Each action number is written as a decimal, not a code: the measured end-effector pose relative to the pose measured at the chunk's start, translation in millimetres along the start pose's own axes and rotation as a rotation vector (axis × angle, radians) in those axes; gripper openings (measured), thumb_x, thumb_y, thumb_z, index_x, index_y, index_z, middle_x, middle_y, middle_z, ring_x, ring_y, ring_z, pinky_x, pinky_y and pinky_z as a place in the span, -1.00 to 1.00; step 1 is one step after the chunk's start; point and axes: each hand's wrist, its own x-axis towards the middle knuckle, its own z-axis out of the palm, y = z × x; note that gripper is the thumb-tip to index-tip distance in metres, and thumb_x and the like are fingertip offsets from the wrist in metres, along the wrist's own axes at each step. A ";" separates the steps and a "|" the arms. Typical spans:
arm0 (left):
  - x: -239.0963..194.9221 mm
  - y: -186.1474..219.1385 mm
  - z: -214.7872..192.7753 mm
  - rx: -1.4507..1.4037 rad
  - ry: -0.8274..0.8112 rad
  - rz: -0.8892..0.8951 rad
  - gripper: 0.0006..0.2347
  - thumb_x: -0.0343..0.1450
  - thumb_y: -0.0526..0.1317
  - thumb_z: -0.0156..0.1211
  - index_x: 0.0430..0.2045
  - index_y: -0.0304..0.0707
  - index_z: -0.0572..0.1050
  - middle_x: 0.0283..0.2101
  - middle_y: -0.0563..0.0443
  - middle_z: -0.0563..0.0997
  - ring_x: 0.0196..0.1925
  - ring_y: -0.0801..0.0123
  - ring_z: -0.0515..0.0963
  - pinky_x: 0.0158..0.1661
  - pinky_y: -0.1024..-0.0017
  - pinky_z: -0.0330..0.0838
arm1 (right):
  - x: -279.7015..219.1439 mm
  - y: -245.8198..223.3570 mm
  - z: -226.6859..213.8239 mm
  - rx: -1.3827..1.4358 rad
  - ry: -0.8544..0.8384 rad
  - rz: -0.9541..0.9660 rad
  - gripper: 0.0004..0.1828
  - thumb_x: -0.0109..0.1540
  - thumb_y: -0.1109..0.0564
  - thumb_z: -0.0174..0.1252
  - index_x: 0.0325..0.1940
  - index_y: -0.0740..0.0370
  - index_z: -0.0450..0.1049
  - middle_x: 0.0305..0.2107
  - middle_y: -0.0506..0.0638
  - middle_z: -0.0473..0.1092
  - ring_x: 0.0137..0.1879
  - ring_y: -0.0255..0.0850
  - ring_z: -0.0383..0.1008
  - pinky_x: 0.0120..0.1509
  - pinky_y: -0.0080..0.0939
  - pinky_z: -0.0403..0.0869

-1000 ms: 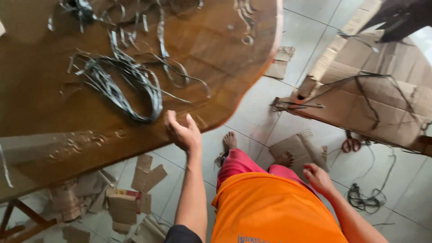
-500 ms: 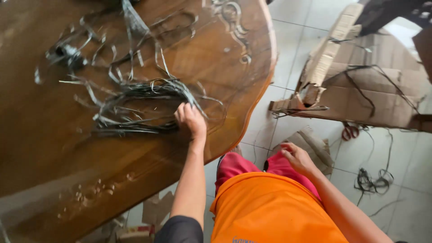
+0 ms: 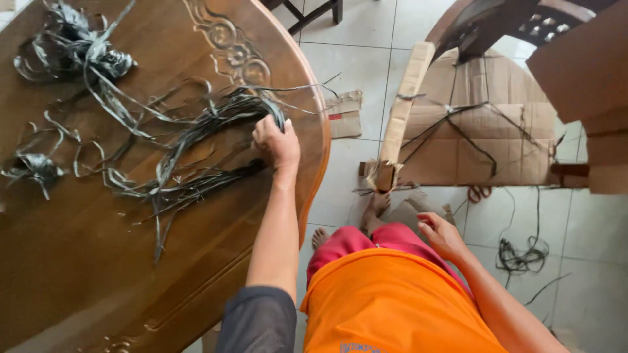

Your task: Wrapping a wooden chair with cardboard and securing it with string for transport

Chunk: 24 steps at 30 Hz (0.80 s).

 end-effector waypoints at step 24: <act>22.0 -5.2 -26.9 -0.024 -0.374 -0.578 -0.83 0.36 0.14 0.14 -0.43 0.32 0.63 -0.43 0.40 0.68 -0.19 0.23 0.70 0.05 0.21 0.36 | 54.8 -123.6 -25.7 0.040 0.051 -0.151 -0.62 0.30 -0.07 0.18 0.18 0.01 0.53 -0.05 0.17 0.57 0.12 0.19 0.55 0.17 0.20 0.52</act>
